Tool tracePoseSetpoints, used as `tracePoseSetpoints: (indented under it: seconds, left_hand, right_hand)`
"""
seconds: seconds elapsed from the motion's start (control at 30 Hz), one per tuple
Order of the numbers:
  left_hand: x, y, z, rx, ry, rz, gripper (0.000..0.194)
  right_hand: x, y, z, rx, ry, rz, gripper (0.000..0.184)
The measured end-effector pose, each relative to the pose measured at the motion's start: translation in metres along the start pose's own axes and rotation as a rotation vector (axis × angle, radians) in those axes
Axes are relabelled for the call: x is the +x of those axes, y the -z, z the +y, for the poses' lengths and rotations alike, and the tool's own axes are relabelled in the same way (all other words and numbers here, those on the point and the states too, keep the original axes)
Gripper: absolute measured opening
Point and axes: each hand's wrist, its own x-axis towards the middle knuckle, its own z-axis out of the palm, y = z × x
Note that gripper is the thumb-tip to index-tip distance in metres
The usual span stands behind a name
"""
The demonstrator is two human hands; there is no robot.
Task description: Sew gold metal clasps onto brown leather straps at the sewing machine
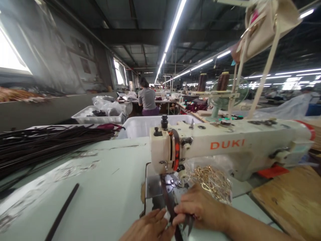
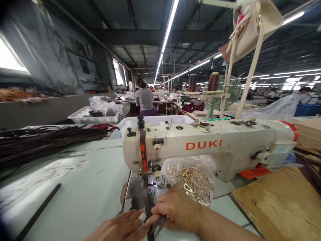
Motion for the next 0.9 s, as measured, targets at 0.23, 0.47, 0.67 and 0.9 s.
tracePoseSetpoints:
  seconds: [0.23, 0.47, 0.67, 0.9]
  left_hand:
    - [-0.008, -0.041, -0.002, 0.163, -0.025, 0.09, 0.017]
    - [-0.007, -0.017, 0.004, 0.139, -0.006, 0.05, 0.017]
    - [-0.007, -0.011, 0.003, 0.124, -0.026, 0.055, 0.02]
    - [-0.004, -0.009, 0.002, 0.093, -0.005, -0.03, 0.021]
  right_hand:
    - [0.0, 0.001, 0.0, 0.006, -0.005, -0.012, 0.036]
    - [0.0, 0.003, -0.001, 0.018, -0.005, -0.033, 0.04]
    - [0.0, 0.001, -0.001, -0.002, -0.014, -0.023, 0.041]
    - [-0.002, 0.0, 0.0, 0.008, -0.02, -0.045, 0.04]
